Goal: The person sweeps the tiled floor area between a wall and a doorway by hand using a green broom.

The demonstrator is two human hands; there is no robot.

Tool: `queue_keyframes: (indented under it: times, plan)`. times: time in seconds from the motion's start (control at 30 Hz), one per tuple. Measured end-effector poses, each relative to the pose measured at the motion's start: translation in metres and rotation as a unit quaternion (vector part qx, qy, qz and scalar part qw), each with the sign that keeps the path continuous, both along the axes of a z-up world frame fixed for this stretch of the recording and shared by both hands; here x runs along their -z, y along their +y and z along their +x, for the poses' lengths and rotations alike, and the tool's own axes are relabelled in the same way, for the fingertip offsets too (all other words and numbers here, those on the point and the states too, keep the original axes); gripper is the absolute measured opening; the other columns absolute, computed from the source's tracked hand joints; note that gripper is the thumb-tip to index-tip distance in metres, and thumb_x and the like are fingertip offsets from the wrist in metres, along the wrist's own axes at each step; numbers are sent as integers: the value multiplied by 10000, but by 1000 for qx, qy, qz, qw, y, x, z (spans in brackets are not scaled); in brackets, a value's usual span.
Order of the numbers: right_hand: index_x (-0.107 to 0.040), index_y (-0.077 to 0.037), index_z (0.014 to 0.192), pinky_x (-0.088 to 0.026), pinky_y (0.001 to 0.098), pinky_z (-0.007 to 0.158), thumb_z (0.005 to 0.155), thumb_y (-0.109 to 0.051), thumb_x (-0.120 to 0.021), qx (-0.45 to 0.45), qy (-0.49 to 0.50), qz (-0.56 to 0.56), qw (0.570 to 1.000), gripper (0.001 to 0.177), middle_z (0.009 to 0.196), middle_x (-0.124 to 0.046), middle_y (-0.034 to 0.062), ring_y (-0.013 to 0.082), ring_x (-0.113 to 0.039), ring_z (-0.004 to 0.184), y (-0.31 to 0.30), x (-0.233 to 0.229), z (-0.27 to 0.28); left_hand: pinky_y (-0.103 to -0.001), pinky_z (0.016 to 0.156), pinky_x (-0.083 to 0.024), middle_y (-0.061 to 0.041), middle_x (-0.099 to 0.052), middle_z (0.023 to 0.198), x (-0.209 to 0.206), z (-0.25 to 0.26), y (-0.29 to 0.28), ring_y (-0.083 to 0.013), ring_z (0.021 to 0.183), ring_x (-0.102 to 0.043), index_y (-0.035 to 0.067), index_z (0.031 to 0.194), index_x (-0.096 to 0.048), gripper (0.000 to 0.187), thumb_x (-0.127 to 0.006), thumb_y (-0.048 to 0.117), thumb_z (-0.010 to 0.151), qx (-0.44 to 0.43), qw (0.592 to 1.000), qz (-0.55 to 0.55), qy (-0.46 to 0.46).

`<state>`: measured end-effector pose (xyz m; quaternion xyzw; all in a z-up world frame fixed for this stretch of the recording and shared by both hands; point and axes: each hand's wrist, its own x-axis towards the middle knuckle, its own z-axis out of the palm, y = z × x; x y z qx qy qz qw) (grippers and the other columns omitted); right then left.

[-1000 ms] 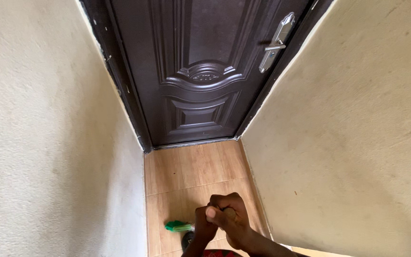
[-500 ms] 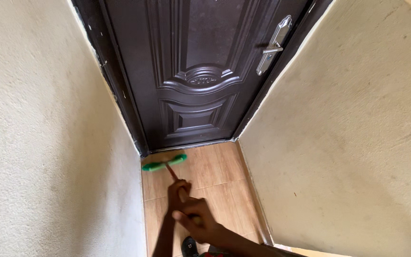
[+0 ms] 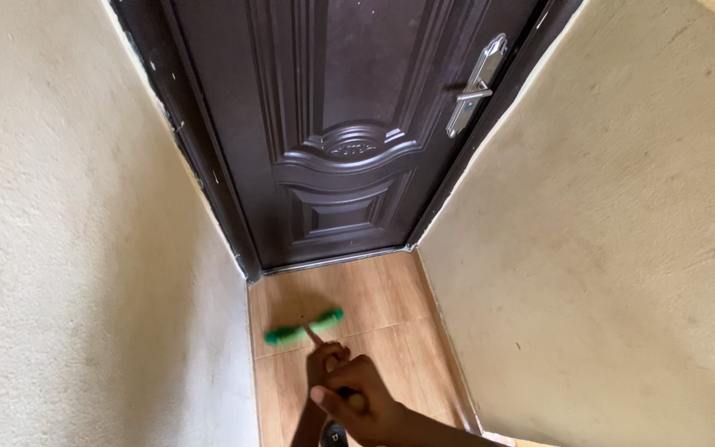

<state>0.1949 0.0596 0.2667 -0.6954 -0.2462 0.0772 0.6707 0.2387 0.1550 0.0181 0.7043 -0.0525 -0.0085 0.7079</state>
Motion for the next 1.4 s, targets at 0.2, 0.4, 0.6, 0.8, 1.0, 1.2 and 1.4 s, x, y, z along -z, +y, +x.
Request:
queue_keyframes:
  times: [0.2,0.4,0.6,0.8,1.0,1.2,1.4]
  plan:
    - [-429,-48,583,-281,301,533,1015,-176,-638,6,67,83,994,496,547,-403,24,122,-355,507,-44,-34,4,-349,528,-492,-107,-629,577,-23,-21,-57,-171,557,-638,27,673,-636,200,-751,189,700,18,1000,-12,-20]
    - [-468,-30,633,-298,321,511,1003,-194,-685,74,27,40,996,459,582,-429,40,146,-386,527,-98,-20,3,-363,535,-515,-121,-656,588,-50,-32,-100,-185,566,-673,29,691,-670,180,-740,193,714,20,999,-3,-42]
    - [-541,-39,741,-365,334,536,973,-103,-712,95,-53,31,994,295,617,-503,58,146,-454,557,-169,-45,-2,-367,531,-522,-118,-646,564,-84,-10,-145,-166,547,-678,41,692,-690,194,-763,217,728,121,991,61,-9]
    - [-474,-19,681,-346,350,615,1015,-77,-700,75,-136,4,988,407,601,-435,92,194,-407,605,-214,-37,7,-326,480,-367,-63,-478,532,-57,36,-209,-115,529,-467,53,629,-529,282,-761,139,764,79,989,32,-117]
    - [-505,-14,585,-332,336,495,949,-116,-684,129,-68,-122,982,418,513,-426,94,155,-409,491,-220,39,28,-313,498,-373,-65,-428,505,7,78,-245,-115,495,-365,30,592,-391,484,-751,88,911,101,993,56,-25]
    - [-556,-38,775,-332,278,504,1035,-74,-660,203,-87,2,975,283,639,-488,42,94,-411,554,-248,78,21,-279,608,-501,-78,-491,609,50,74,-278,-122,596,-463,25,668,-433,360,-694,55,914,94,995,-11,-32]
    - [-582,-27,1078,-447,255,439,1011,-91,-629,169,-201,24,965,104,843,-566,135,133,-554,590,-298,65,13,-359,606,-569,-97,-724,705,-10,18,-293,-235,592,-695,90,826,-745,161,-731,240,885,105,977,181,-33]
